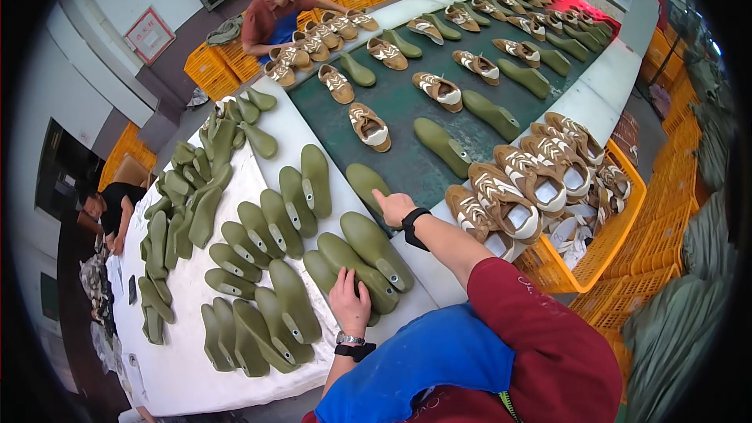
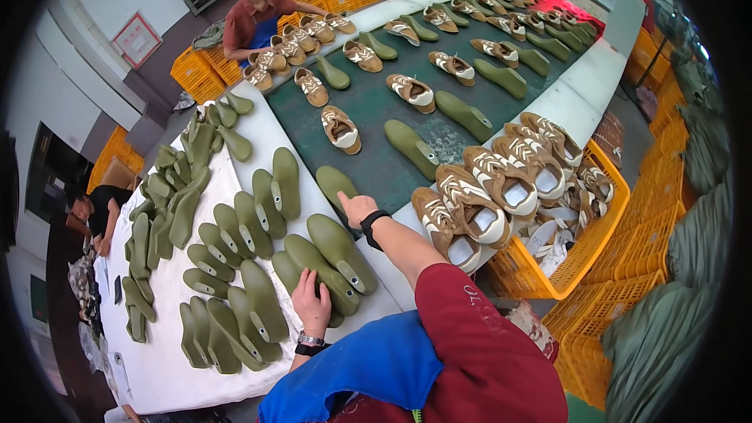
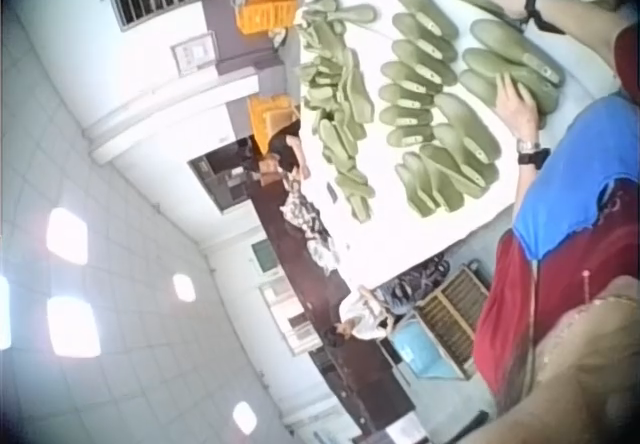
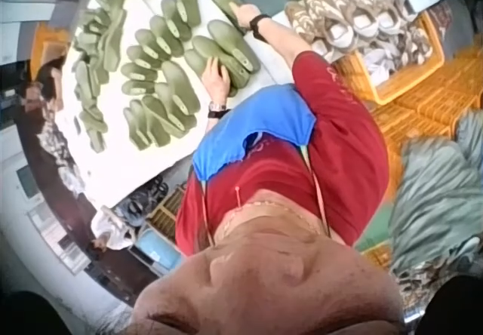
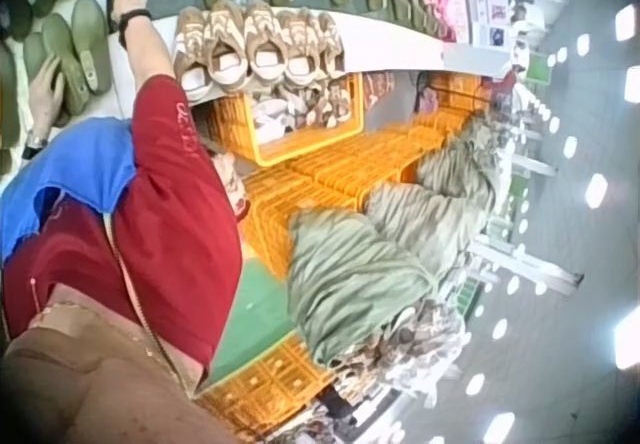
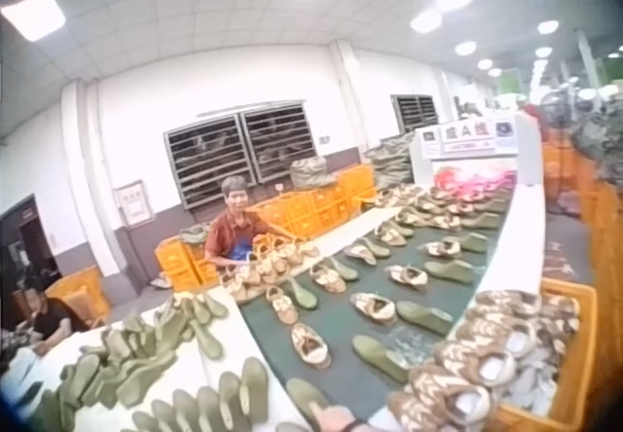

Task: Organizing green shoe lasts and inspecting finished shoes on a conveyor belt.

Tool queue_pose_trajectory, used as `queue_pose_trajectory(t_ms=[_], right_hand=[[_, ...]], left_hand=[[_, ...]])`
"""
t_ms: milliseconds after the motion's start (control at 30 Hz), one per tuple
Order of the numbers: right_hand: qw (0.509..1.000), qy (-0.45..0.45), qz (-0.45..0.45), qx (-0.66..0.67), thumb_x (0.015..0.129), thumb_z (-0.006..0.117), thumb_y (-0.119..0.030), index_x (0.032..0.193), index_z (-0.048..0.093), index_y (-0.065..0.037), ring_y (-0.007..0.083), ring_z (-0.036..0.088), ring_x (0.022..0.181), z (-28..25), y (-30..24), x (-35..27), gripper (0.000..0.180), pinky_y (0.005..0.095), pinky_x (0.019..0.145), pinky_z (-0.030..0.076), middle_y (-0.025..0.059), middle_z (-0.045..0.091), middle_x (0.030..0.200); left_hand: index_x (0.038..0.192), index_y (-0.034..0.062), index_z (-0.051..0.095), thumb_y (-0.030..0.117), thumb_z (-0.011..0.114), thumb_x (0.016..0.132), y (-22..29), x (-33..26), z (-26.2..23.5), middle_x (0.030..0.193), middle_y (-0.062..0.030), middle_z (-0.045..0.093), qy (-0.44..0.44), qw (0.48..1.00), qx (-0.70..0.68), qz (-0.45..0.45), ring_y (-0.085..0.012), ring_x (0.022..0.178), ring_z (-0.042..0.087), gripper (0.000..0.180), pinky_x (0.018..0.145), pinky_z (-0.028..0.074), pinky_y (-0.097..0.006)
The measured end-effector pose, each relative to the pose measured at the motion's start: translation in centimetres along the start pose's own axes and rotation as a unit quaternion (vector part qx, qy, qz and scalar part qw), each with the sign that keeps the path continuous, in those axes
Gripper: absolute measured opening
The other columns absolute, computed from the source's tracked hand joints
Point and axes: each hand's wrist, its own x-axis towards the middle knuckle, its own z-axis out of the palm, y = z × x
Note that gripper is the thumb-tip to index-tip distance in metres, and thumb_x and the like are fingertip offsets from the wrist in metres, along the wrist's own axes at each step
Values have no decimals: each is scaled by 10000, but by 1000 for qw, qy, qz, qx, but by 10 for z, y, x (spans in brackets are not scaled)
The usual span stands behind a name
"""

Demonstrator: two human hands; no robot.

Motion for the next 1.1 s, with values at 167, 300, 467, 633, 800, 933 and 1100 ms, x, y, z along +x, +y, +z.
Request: queue_pose_trajectory(t_ms=[167,300,467,633,800,933,1100], right_hand=[[996,19,-7,86,748,531,-96,1359,271,-85,341,612,882,-2,3,-15,664,437,748,483,200,630,921],[993,18,20,114,754,555,-143,1347,313,-116,355,607,885,-12,5,-36,641,444,753,481,203,621,952],[990,113,-53,60,746,606,-244,776,617,-23,367,610,749,-48,34,-131,223,457,655,490,178,624,751],[992,-34,87,-89,695,652,-293,757,668,-28,307,646,715,-69,56,-240,272,408,634,515,152,650,730],[987,11,111,-112,740,560,-186,766,649,-52,300,641,692,-19,80,-269,163,398,596,508,143,639,711],[989,80,53,115,773,582,-256,849,630,-70,389,605,717,-50,69,-262,207,456,654,492,218,617,749],[693,12,129,710,868,583,-213,1007,591,18,121,630,583,-77,55,-256,270,218,513,484,44,611,748]], left_hand=[[1089,33,572,116,591,752,0,1,3,1180,-146,551,5,1000,4,5,-327,951,551,347,830,419,-410],[1088,32,575,114,582,754,3,5,2,1172,-145,560,4,1000,-2,14,-327,961,558,344,828,425,-403],[1091,32,572,112,587,747,1,-2,-2,1179,-144,554,-3,1000,-4,1,-323,953,555,354,833,416,-406],[1097,34,567,111,593,746,-1,-5,-2,1173,-150,552,-1,1000,-2,8,-324,958,550,360,839,409,-412],[1111,37,561,113,588,752,-3,-3,3,1179,-157,541,-4,1000,-2,24,-331,980,540,368,850,405,-410],[1143,39,542,121,581,763,-5,-3,1,1209,-162,519,-24,1000,-5,11,-331,1036,516,390,876,394,-412],[1173,37,516,112,586,769,-9,3,-1,1237,-172,492,-60,997,-39,3,-340,1089,485,417,923,378,-410]])
